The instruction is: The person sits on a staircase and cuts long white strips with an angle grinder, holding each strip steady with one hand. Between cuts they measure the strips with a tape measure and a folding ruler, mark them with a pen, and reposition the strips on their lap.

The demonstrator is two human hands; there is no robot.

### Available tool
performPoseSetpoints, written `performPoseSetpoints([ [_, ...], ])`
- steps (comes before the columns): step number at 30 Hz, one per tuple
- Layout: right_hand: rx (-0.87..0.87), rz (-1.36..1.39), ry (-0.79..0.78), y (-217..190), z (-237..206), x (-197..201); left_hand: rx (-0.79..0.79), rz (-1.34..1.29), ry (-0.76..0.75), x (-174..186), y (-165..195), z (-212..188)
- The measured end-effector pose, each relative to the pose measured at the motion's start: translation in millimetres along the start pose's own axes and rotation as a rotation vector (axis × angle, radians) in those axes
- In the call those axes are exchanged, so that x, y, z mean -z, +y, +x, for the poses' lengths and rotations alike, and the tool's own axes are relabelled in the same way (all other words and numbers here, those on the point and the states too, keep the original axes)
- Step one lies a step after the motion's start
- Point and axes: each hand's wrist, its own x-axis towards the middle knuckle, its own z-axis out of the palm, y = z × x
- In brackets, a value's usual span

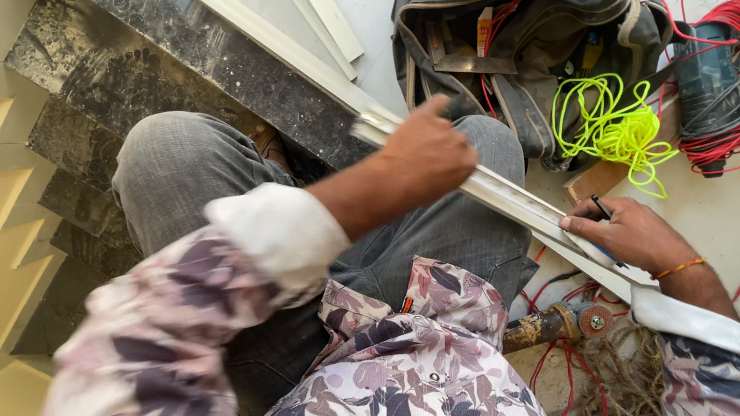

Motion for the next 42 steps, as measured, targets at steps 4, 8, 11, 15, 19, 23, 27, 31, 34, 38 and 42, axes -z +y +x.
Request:
performPoseSetpoints([
  [4, 0.023, -0.219, 0.035, -12.1, -33.3, 0.2, 0.102, 0.186, -0.028, 49.2, -35.9, -85.7],
  [8, 0.08, -0.152, 0.05, -26.6, -53.6, -7.6, 0.26, 0.658, 0.02, 112.6, -82.2, -208.7],
  [11, 0.236, -0.254, 0.107, -34.2, -58.1, -22.7, 0.434, 0.764, -0.111, 142.7, -98.9, -256.0],
  [15, 0.118, -0.319, 0.081, -33.6, -60.0, -38.5, 0.589, 0.67, -0.178, 144.2, -103.5, -268.9],
  [19, 0.028, -0.331, 0.084, -23.3, -59.6, -49.6, 0.639, 0.614, -0.186, 128.8, -100.0, -272.0],
  [23, 0.038, -0.279, 0.184, -8.2, -56.6, -50.1, 0.661, 0.587, -0.188, 127.7, -103.5, -269.3],
  [27, 0.029, -0.238, 0.209, 0.3, -54.9, -46.4, 0.688, 0.563, -0.188, 125.5, -96.8, -258.6],
  [31, 0.035, -0.357, 0.24, 0.7, -52.0, -44.2, 0.713, 0.538, -0.18, 126.2, -87.8, -255.9],
  [34, 0.043, -0.428, 0.257, 0.9, -49.0, -44.7, 0.719, 0.521, -0.153, 141.8, -93.2, -259.3],
  [38, 0.076, -0.433, 0.312, 3.7, -46.3, -45.8, 0.653, 0.479, 0.01, 150.5, -77.2, -257.2],
  [42, 0.027, -0.446, 0.271, 3.6, -39.9, -45.3, 0.262, 0.332, 0.294, 80.2, 2.7, -195.3],
])
